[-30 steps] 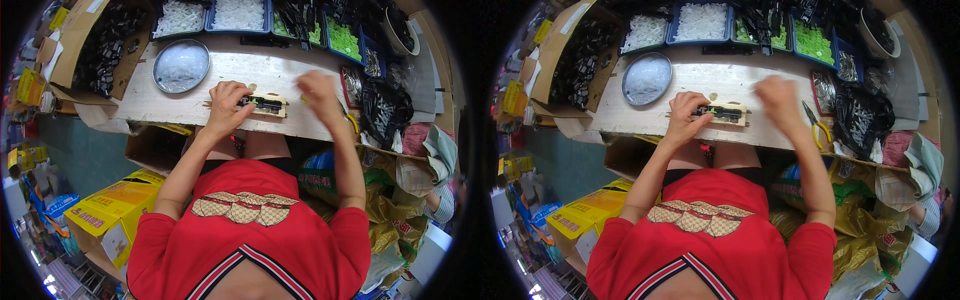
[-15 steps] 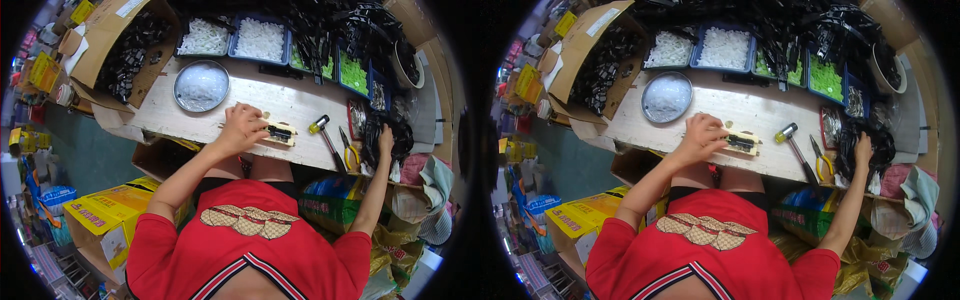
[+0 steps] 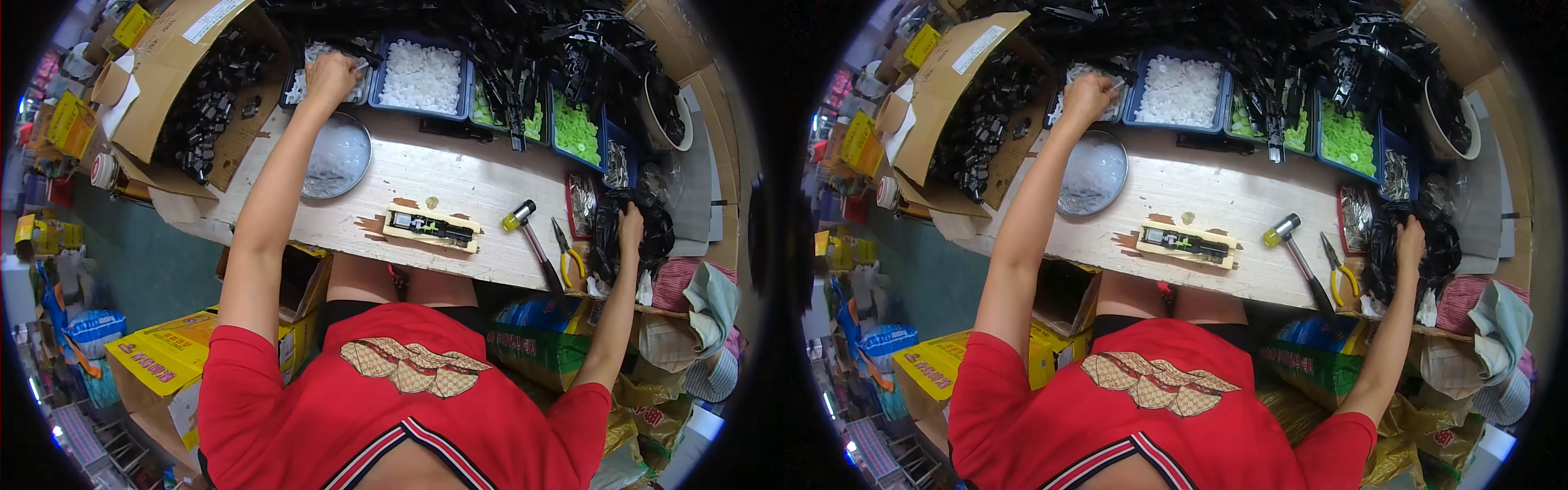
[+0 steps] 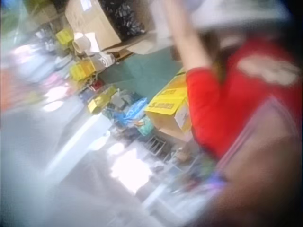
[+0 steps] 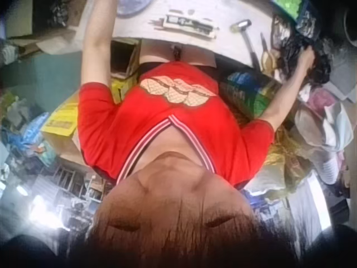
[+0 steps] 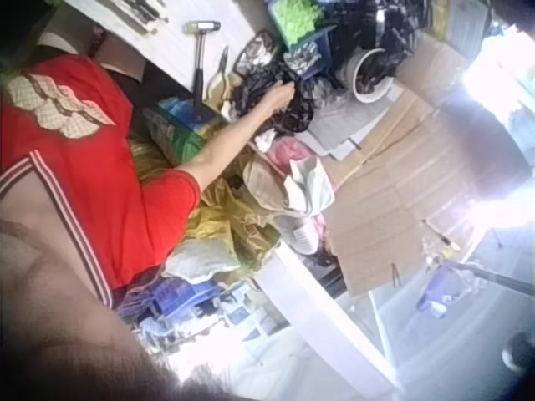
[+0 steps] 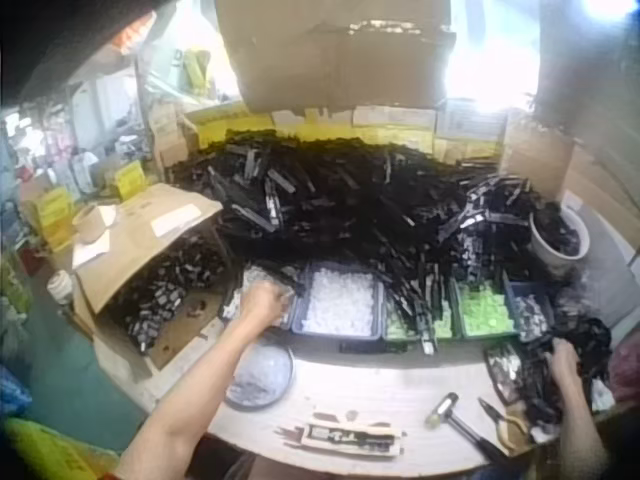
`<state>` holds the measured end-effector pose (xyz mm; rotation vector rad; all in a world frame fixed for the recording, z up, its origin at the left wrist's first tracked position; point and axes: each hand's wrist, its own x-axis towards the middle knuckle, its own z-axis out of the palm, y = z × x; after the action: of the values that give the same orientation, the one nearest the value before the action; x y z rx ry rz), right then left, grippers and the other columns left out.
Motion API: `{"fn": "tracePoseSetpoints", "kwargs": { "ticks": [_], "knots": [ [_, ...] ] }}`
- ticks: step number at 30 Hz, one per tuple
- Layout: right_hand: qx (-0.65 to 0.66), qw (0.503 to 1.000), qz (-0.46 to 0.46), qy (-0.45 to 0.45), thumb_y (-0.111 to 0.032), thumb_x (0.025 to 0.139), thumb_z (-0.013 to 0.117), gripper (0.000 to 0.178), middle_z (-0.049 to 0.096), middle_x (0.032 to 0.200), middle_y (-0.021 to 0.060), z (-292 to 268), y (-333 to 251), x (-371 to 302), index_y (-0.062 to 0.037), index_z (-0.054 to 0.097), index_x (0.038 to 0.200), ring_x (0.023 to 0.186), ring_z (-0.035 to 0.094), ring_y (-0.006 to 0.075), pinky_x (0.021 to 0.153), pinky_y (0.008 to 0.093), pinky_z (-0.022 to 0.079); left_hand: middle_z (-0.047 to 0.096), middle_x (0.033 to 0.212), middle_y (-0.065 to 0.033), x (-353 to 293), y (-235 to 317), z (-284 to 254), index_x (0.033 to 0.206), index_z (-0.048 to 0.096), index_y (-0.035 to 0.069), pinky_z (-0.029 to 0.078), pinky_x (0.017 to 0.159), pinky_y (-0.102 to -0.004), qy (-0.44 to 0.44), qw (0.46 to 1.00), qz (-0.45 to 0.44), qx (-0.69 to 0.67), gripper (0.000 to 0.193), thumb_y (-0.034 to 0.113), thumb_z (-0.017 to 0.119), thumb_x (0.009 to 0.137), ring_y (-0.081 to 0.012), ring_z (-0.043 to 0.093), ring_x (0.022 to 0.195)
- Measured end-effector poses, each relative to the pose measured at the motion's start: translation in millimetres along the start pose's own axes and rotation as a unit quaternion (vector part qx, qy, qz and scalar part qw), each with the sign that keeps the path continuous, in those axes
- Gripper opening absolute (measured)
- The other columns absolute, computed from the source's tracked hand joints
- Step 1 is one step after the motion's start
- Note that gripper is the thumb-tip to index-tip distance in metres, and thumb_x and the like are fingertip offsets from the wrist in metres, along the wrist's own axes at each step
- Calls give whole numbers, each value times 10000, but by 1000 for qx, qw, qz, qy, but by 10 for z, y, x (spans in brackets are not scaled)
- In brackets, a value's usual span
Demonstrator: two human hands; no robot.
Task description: Assembling small plastic and metal components on a workbench using a jig, hammer, and pliers.
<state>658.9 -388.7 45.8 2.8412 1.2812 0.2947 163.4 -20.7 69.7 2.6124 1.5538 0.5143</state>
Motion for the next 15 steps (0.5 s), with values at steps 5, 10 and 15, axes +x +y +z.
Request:
{"fn": "tracePoseSetpoints", "kwargs": {
  "ticks": [5,10,15],
  "knots": [
    [102,994,6,29,-154,789,593,191,584,885,179,-94,-13,-76,-20,543,915,860,559,362,723,416,435,614,756,-136,-131,-177,-70,804,668,53,456,663,-351,119,971,35,-205,157,197,637,749,-280,598,736],
    [251,967,50,-14,-110,743,605,124,583,773,113,-23,121,-24,-32,546,819,725,565,239,688,328,439,543,812,-36,-744,-60,-589,909,634,-29,433,557,-195,55,849,-71,-521,143,79,582,831,-98,565,656],
    [209,976,53,42,-119,752,603,171,619,844,126,433,338,203,-35,575,898,795,590,266,706,343,444,555,711,-47,-1496,-70,-639,877,645,-10,422,536,-217,47,934,-12,-353,137,30,622,748,-98,570,639]
  ]
}}
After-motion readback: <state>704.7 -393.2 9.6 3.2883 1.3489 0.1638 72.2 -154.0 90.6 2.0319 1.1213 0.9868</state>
